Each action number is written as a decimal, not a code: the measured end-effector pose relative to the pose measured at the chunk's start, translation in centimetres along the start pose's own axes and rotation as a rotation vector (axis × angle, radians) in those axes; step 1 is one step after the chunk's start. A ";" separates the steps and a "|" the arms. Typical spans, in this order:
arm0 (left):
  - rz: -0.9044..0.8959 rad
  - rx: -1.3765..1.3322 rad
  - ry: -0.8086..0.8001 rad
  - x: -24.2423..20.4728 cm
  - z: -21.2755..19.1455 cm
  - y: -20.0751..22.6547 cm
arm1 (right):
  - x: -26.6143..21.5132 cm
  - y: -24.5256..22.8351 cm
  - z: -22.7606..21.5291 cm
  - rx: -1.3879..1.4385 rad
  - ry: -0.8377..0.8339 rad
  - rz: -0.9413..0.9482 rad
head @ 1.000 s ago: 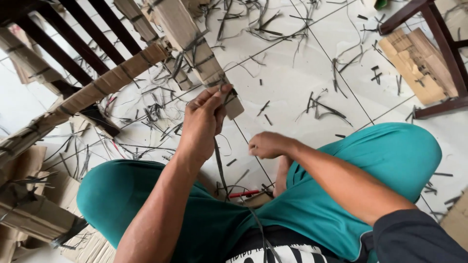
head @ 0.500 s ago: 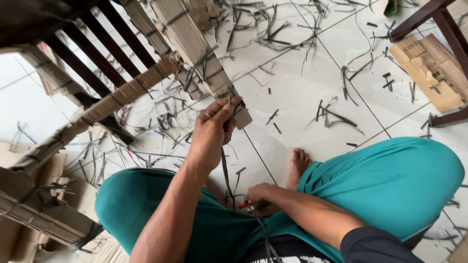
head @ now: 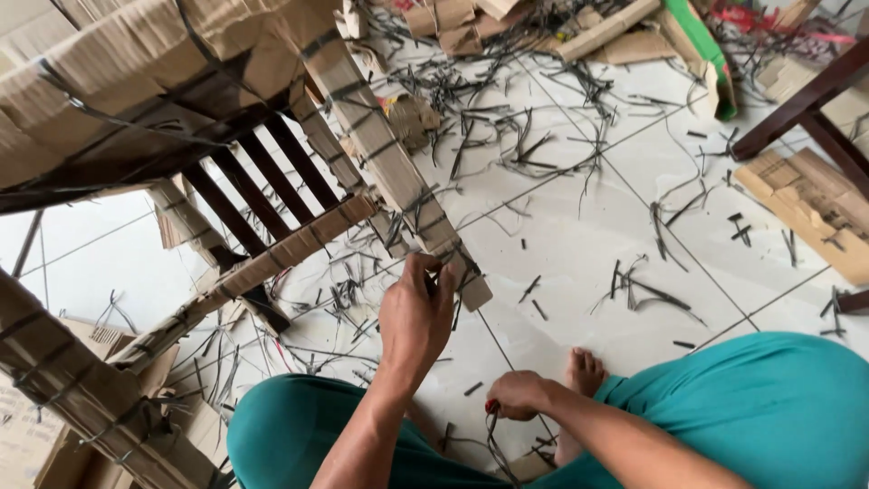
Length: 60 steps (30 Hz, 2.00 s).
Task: Tying and cutting plastic strips to secure cardboard wrapping on a chair frame
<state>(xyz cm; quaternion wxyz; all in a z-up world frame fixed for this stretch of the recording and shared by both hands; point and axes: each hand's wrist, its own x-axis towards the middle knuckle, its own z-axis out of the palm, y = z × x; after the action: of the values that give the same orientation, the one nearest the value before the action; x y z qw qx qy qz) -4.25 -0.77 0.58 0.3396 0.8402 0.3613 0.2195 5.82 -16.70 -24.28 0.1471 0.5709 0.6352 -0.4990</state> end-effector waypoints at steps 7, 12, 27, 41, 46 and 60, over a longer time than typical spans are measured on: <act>-0.130 0.001 -0.077 0.5 -1.6 1.4 | -8.9 0.7 -9.2 0.236 0.490 -0.009; -0.105 -0.043 -0.082 0.2 -1.8 1.5 | -20.7 -1.5 -18.4 0.396 0.471 0.279; -0.087 -0.628 -0.193 1.7 -1.3 7.4 | -28.6 -5.0 -21.4 0.281 1.640 -0.445; -0.225 -1.108 -0.145 4.3 -1.9 4.9 | -25.5 -7.9 -21.6 -0.242 1.186 -0.538; -0.012 -0.882 -0.199 3.4 -1.4 5.3 | -26.9 -6.9 -22.3 -0.161 1.331 -0.264; 0.328 -0.230 -0.082 4.0 -2.7 2.6 | -26.1 -8.3 -23.2 0.945 0.856 -0.189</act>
<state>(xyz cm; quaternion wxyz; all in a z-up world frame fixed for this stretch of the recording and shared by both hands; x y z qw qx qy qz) -2.16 2.03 4.85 0.4077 0.8516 0.1781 0.2772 15.41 -11.99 9.98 -0.4313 0.6642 0.3971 -0.4638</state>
